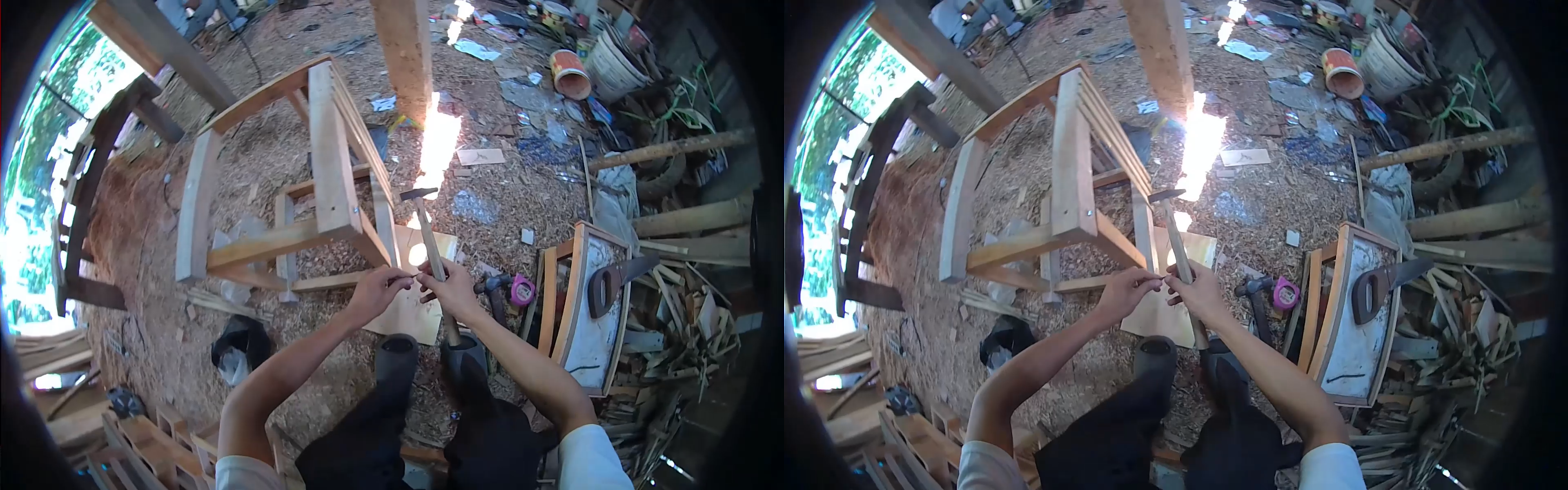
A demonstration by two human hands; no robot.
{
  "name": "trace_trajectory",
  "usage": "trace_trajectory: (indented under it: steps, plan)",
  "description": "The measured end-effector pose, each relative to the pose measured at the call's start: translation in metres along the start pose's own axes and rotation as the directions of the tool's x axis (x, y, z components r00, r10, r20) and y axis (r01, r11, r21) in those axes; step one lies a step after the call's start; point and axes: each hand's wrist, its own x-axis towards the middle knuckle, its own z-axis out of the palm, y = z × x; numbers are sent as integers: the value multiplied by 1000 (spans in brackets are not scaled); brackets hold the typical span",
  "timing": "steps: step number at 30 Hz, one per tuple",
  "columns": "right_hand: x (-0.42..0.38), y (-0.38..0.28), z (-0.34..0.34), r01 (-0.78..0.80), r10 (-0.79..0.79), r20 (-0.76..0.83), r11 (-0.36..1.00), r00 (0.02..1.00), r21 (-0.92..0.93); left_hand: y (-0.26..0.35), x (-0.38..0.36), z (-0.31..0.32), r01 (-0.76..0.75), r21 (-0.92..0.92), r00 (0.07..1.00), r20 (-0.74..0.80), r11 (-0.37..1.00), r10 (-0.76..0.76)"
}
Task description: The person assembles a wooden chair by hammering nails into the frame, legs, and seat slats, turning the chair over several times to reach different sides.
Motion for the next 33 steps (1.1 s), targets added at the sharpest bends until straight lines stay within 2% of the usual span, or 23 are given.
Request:
trace_trajectory:
  steps: [3,5,8,9,12,13,16,17,20,23,26,29,32,33]
  plan:
    - [6,15,-4,-48,48,-11,999,999,3,-15,2,16,43,-120,999,10,992,-42]
    - [10,25,-9,-51,53,38,997,998,-51,-25,-1,26,65,-201,998,-3,977,-67]
    - [9,41,-8,26,-7,75,968,997,-249,-36,-15,31,53,-118,999,-3,992,-54]
    - [7,46,-6,123,-110,62,955,992,-268,-44,-21,36,-8,4,997,-75,1000,8]
    - [-3,56,1,36,-56,-74,968,996,-247,-69,-42,45,141,-30,941,-306,990,-143]
    - [2,60,4,67,-84,-94,983,992,-169,-74,-43,44,272,-8,916,-304,962,-261]
    - [20,61,2,96,-110,-175,992,978,-88,-83,-36,30,154,-72,924,-342,985,-169]
    - [27,63,1,154,-170,-193,983,966,-98,-87,-29,23,178,110,944,-301,978,-138]
    - [31,41,-1,70,-110,-200,978,973,-196,-101,-7,22,93,-83,977,-186,992,-108]
    - [38,53,-3,167,-211,-185,959,960,-227,-95,4,29,149,-35,962,-226,988,-153]
    - [36,54,-4,77,-134,-162,946,978,-315,-88,11,18,180,-1,970,-168,984,-178]
    - [38,54,-5,50,-105,-160,948,981,-314,-93,11,17,128,16,983,-135,992,-125]
    - [40,63,-3,60,-115,-189,960,975,-274,-103,7,29,1,171,989,-146,985,24]
    - [42,69,-1,71,-123,-192,963,974,-259,-104,5,34,5,217,982,-185,976,37]
